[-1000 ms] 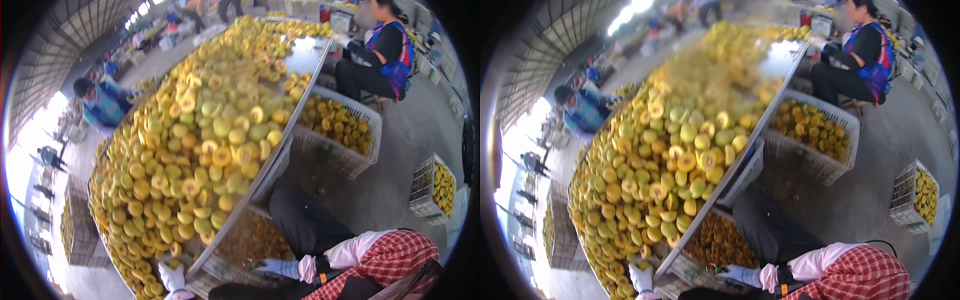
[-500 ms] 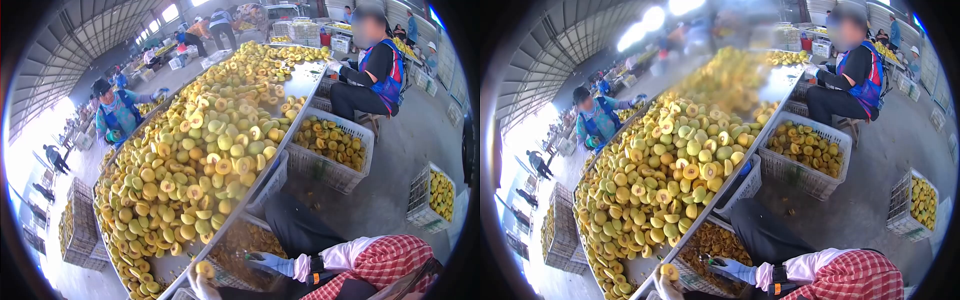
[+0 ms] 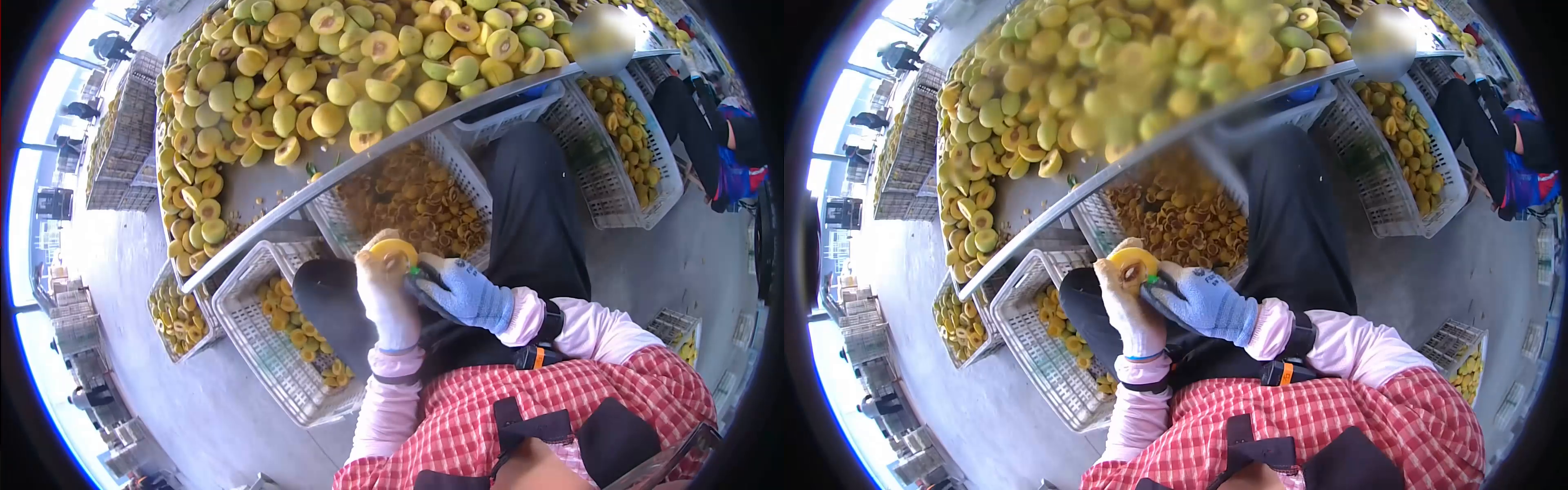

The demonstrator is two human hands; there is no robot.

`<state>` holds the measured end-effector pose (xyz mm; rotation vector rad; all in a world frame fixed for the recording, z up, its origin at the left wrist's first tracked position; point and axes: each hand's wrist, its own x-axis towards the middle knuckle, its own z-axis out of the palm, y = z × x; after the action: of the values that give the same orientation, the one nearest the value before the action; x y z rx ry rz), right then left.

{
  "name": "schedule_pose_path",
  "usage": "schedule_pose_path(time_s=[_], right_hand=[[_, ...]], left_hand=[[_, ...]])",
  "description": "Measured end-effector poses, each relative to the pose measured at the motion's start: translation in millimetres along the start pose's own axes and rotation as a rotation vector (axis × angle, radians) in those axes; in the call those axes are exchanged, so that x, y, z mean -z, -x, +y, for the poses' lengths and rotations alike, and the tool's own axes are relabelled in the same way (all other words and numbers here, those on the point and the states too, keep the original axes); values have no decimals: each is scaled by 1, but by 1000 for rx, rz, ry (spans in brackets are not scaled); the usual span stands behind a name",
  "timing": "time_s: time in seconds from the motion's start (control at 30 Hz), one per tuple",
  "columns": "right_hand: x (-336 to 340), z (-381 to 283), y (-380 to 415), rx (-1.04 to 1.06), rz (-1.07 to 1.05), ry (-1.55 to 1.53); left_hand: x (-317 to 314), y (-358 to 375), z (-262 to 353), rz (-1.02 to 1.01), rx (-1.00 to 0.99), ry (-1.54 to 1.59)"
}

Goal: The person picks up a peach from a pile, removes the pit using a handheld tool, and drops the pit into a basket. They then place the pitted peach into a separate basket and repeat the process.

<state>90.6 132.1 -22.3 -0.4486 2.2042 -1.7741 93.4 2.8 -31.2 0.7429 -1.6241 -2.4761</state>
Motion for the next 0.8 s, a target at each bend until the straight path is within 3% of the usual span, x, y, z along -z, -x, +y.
schedule_pose_path(time_s=[0.03,0.17,0.33,0.5,0.57,0.63,0.73,0.8], right_hand=[[-1,0,1,60,49,79],[-6,5,4,-24,7,28],[-15,10,9,-79,-6,-239],[-11,11,17,-157,-54,-263],[-15,18,19,-113,-15,-266],[-23,19,17,62,134,-218],[2,-6,16,-539,-242,-706],[7,-2,17,-689,-353,-887]], left_hand=[[-4,4,-1,19,-28,62],[1,6,-10,53,-3,166],[-4,7,-8,46,-122,49],[-3,8,-5,-7,-143,-51],[-4,9,-6,-34,-132,-26],[-13,12,-3,-3,-179,-49],[-11,10,0,-66,-206,-139],[-3,6,0,-149,-213,-217]])
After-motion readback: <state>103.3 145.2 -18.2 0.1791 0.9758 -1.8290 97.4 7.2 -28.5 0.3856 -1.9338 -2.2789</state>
